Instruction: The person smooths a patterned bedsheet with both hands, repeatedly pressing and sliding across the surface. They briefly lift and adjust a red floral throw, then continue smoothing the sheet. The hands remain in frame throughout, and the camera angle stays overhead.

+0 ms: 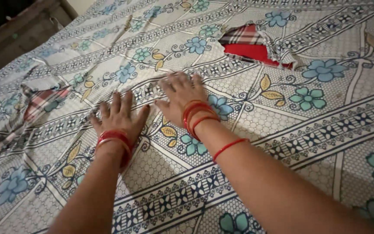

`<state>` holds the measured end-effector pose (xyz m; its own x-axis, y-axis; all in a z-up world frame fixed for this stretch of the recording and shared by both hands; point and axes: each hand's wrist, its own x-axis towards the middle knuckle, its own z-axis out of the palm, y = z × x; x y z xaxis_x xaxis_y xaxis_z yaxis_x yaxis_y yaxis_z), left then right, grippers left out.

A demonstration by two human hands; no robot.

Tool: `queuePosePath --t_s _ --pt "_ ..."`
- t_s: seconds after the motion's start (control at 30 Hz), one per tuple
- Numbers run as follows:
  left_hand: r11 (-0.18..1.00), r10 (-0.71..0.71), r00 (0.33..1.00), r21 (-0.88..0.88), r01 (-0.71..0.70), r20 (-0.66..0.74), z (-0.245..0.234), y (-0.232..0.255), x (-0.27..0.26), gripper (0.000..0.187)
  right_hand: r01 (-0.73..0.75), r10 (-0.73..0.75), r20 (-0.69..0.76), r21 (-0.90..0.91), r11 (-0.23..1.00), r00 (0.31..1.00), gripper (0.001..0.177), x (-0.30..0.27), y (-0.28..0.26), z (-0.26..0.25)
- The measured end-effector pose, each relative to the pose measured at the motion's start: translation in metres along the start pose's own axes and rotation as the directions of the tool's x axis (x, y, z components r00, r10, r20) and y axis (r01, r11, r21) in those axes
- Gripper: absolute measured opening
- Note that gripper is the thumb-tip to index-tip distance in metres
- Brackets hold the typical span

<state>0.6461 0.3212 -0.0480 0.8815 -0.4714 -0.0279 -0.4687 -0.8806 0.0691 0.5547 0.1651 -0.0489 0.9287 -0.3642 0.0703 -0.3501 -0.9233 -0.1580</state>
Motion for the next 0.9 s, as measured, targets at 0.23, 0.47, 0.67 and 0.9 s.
queuePosePath --t_s 0.23,0.47,0.67,0.9 --pt "0.934 -0.356 0.934 -0.042 0.355 -0.026 -0.007 -0.003 -0.036 0.081 -0.335 0.334 0.016 0.031 0.942 0.942 0.077 -0.026 -0.019 -0.016" --pt "0.978 -0.188 0.982 -0.100 0.184 -0.027 0.003 -0.018 -0.071 0.078 -0.067 0.080 0.168 -0.081 0.994 0.983 0.068 -0.045 -0.050 -0.016" --pt "0.995 0.069 0.992 -0.058 -0.076 -0.104 0.014 -0.050 -0.093 0.076 0.371 -0.357 0.153 -0.081 0.925 0.922 0.065 -0.056 -0.049 -0.004" --pt "0.972 -0.233 0.966 -0.044 0.229 -0.114 0.023 -0.056 -0.131 0.072 0.323 -0.314 0.083 -0.135 0.937 0.946 0.062 -0.068 -0.105 0.015"
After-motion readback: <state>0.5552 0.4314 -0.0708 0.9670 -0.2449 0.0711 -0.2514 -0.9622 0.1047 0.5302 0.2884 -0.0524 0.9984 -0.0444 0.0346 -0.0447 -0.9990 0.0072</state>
